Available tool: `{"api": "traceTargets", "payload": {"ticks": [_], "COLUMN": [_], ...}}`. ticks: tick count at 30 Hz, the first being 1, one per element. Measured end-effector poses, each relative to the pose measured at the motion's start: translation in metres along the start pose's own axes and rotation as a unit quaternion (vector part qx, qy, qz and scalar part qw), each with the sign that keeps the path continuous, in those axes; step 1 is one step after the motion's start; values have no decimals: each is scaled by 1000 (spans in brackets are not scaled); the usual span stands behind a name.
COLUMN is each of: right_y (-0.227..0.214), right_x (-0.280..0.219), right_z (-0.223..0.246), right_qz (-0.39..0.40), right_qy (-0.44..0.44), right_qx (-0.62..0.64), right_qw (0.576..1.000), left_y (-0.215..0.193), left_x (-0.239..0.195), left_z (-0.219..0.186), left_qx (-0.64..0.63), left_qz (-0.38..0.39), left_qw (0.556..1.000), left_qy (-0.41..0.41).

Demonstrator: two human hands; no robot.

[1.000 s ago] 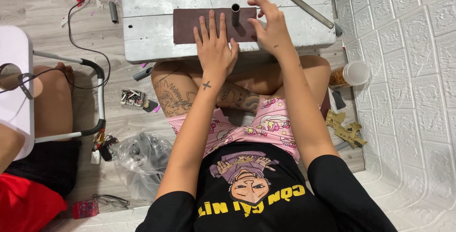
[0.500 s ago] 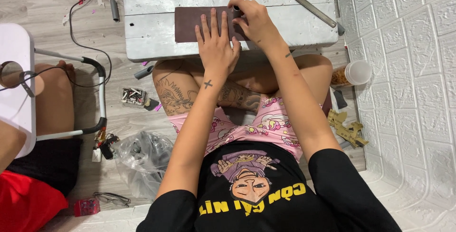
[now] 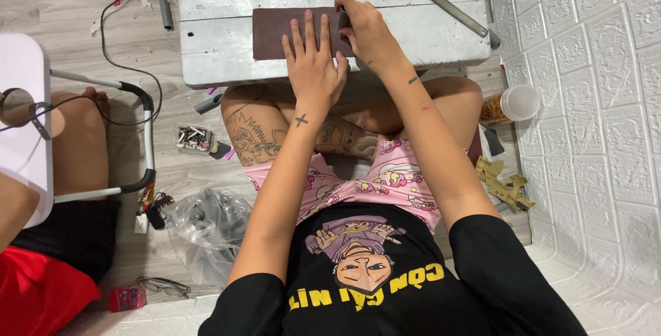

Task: The person sits on the floor and sands the edges of small gray plastic pipes using a piece of sandpaper placed on a white table. They handle several pipe pieces, rubbing them against the sandpaper to smooth the surfaces.

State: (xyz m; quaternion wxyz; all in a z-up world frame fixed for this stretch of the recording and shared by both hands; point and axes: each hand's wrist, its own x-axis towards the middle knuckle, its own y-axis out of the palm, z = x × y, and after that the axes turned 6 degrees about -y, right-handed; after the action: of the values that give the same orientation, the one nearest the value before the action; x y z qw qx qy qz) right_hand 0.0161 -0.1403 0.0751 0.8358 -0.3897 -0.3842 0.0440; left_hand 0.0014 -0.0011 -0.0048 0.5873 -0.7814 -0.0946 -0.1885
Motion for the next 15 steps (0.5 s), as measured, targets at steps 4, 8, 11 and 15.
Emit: {"api": "traceTargets", "payload": {"ticks": [4,8,11,15], "right_y": [-4,-4,11,1], "right_x": [-1,-7,-5,2], "right_z": [7,11,-13,-7], "right_qz": [-2,-10,-9,-42], "right_qy": [11,23,13,13], "right_qx": [-1,9,-46,7], "right_qw": [1000,1000,999,999], "left_y": [2,5,5,0], "left_x": [0,0,2,1], "left_z": [1,2,3,1], "left_qx": [-1,-11,3,-2], "left_qz": [-7,-30,-11,-13], "left_qw": [1000,999,1000,1000], "left_qy": [0,4,2,0]}}
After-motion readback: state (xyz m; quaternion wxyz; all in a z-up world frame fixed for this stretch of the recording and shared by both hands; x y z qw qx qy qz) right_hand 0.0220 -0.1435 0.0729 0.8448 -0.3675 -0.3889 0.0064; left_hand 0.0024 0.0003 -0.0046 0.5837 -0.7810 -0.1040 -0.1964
